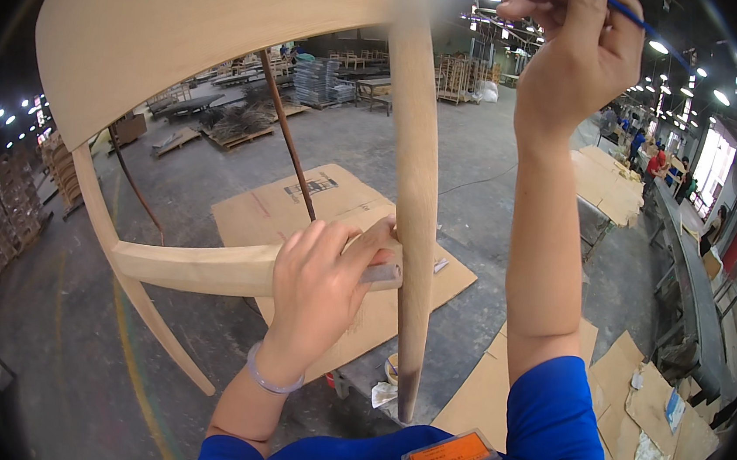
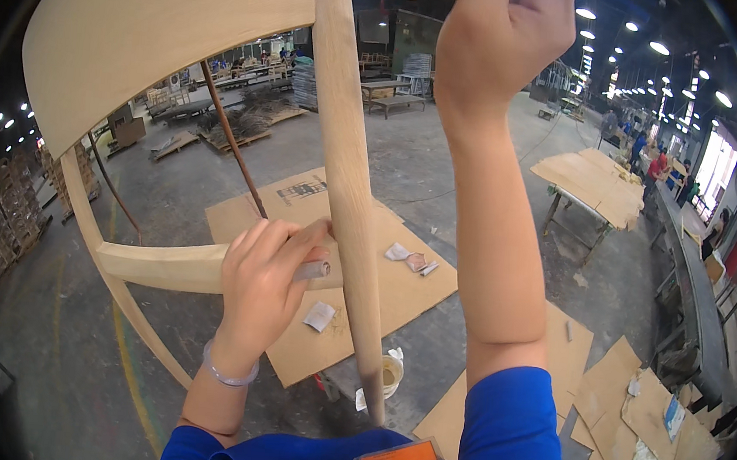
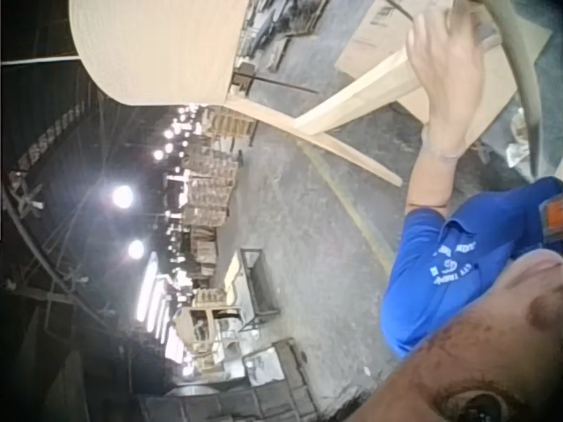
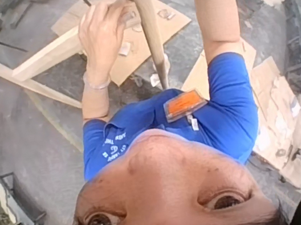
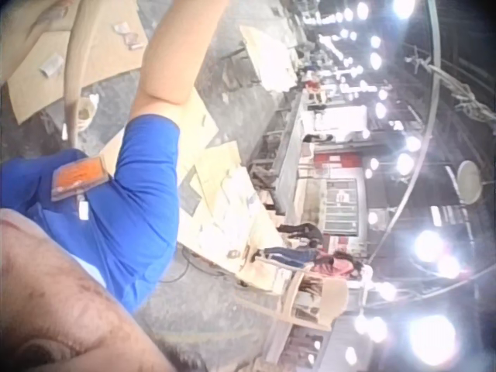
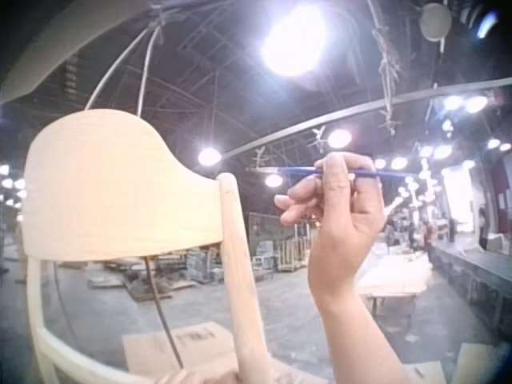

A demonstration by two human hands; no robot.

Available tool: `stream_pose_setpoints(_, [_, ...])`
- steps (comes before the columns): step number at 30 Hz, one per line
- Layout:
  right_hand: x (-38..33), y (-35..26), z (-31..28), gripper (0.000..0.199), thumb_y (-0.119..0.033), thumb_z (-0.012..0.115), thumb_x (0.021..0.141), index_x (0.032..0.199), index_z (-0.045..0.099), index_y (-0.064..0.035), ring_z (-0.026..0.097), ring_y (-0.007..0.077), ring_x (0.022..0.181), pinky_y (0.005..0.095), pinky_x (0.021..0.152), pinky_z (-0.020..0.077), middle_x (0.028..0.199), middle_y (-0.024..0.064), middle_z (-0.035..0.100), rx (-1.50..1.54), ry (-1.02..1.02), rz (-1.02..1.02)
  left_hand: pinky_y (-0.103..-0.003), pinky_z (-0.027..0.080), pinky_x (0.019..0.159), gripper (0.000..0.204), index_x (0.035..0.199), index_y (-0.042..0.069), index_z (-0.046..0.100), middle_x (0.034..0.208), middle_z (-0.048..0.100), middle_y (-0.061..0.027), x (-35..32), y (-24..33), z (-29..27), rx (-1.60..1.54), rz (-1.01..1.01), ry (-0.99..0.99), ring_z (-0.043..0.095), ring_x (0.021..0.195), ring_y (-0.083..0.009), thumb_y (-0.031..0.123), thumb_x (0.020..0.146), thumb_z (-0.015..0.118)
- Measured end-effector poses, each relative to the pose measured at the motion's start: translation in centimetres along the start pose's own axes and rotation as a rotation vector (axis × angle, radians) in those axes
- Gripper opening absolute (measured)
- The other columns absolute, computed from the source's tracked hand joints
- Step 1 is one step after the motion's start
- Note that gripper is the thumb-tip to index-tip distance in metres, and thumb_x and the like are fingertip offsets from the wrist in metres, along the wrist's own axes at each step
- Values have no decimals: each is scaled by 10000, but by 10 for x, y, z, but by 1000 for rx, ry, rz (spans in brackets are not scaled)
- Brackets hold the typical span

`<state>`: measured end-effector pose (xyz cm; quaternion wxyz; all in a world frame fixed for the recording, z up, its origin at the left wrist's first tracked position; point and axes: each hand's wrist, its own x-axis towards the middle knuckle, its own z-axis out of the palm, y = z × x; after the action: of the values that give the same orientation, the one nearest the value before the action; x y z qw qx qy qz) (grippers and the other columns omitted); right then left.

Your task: The person uses a small brush to apply a light-colored substance to the joints and edges of a wooden chair frame. They repeatedly dip the brush into a small container and carefully touch up the backrest and leg connections while holding the chair steady.

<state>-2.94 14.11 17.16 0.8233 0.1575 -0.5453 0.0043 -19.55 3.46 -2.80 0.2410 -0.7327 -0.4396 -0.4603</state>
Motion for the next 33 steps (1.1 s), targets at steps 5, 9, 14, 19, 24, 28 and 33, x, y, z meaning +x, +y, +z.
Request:
stream_pose_setpoints(5, [-37,6,-19,331,-250,554,1114,1225,595,59,737,236,858,456,916,631,1077,188,722,53,104,282,-402,461,746,399,1232,90,745,912,635,-58,3,-22,15,56,4,10,614,848,-264,91,833,768])
stream_pose_setpoints(9, [-100,-6,-33,295,-224,531,1123,1167,622,53,723,198,821,395,881,629,949,147,714,166,272,502,-410,480,772,363,1239,116,749,909,650,-54,4,-52,25,137,-7,43,625,865,-264,126,877,752])
stream_pose_setpoints(14, [-200,-39,-68,328,-232,489,1138,1213,625,56,688,184,827,370,873,595,952,112,703,125,303,799,-388,495,794,407,1260,167,751,892,650,-31,-6,-96,42,245,-44,59,628,886,-232,170,854,777])
stream_pose_setpoints(19, [-275,-53,-116,375,-266,462,1148,1267,619,52,661,165,842,401,917,588,952,92,679,136,198,1027,-416,483,816,348,1241,153,753,896,651,-44,-20,-129,51,316,-91,7,624,891,-261,149,894,734])
stream_pose_setpoints(24, [-305,-33,-121,354,-242,478,1143,1307,627,34,638,140,832,373,912,577,961,66,666,114,201,1088,-432,474,826,350,1240,132,749,895,642,-63,-32,-147,43,339,-131,-35,621,902,-286,120,894,699])
stream_pose_setpoints(28, [-296,-9,-99,322,-227,510,1136,1221,695,22,579,113,782,294,793,505,983,50,666,28,102,1046,-430,472,818,350,1225,123,752,894,641,-68,-47,-151,34,329,-150,-64,620,893,-289,113,880,694])
stream_pose_setpoints(33, [-257,38,-42,292,-202,554,1113,1097,762,2,509,121,775,265,730,437,974,55,637,-337,-106,550,-429,475,808,339,1208,118,757,892,647,-73,-53,-160,11,317,-125,-50,622,867,-293,117,873,701])
